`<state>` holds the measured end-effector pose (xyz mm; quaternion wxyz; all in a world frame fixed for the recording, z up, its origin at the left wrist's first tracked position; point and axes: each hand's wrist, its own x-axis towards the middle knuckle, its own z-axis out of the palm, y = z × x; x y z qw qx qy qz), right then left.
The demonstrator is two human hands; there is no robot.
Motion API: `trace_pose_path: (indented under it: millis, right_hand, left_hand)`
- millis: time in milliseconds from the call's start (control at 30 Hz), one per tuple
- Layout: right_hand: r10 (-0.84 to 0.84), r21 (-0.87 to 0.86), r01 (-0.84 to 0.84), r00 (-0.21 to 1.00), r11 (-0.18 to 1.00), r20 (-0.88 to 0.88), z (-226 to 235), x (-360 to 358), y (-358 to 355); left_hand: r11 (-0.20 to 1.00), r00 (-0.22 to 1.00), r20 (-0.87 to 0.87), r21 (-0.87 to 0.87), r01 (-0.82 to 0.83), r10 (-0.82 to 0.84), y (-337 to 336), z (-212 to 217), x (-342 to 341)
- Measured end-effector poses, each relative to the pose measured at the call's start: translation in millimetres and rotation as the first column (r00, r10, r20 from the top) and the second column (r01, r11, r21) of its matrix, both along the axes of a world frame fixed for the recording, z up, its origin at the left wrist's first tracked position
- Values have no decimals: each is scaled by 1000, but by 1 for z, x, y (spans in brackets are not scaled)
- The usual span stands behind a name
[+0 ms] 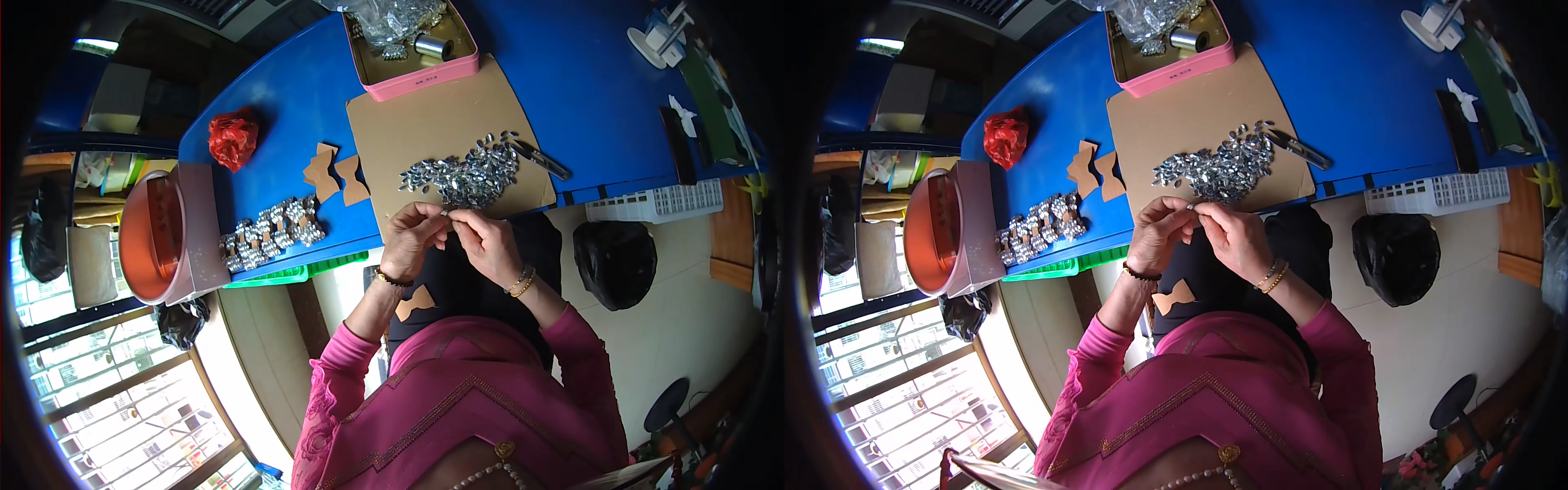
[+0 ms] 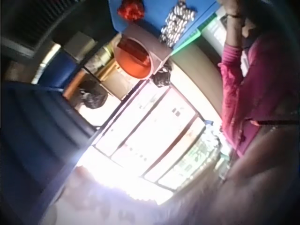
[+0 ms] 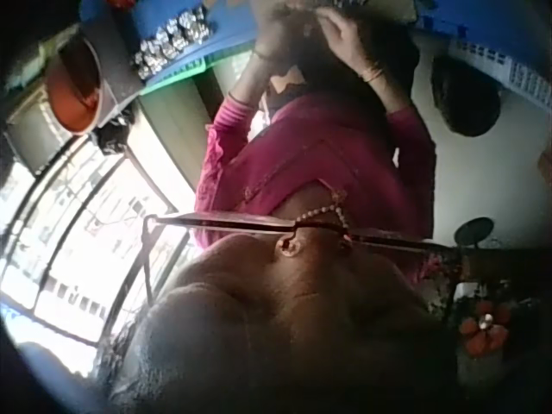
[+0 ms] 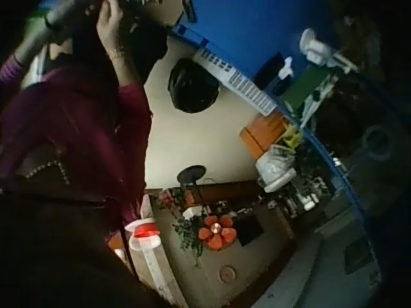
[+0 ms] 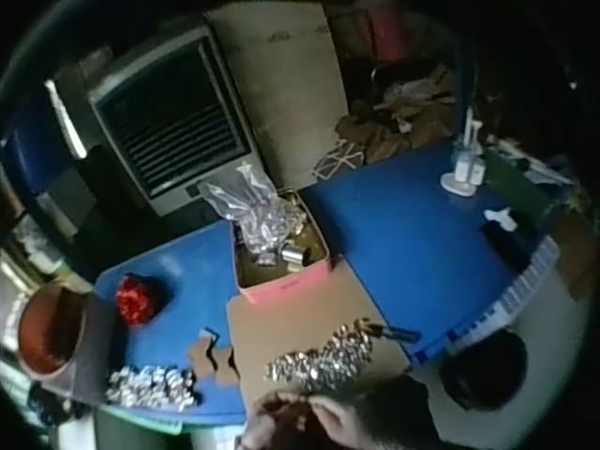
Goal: Manually attaching small silver decorative beads to a brown component using thread.
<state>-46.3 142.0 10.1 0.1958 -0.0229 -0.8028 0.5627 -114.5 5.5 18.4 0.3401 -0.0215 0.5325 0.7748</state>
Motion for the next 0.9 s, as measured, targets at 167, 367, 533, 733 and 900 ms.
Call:
trace_pose_path:
  millis: [167, 367, 533, 733, 900]
  right_hand:
    - [125, -388, -29, 966, 921, 226, 1, 2, 3]
    - [90, -195, -59, 985, 979, 150, 1, -7, 3]
    - [1, -147, -15, 996, 989, -92, 6, -5, 3]
    - [129, -401, -122, 992, 908, -10, 2, -1, -2]
    - [142, -354, -86, 981, 931, 134, -4, 2, 1]
  left_hand:
    - [989, 993, -58, -109, 99, -105, 2, 3, 4]
    - [940, 937, -257, -304, 155, -238, 6, 3, 9]
    - [837, 678, -664, -531, -131, -315, 1, 1, -5]
    - [682, 397, -834, -546, -487, -384, 7, -11, -29]
    - [565, 332, -801, -590, -576, -498, 12, -17, -30]
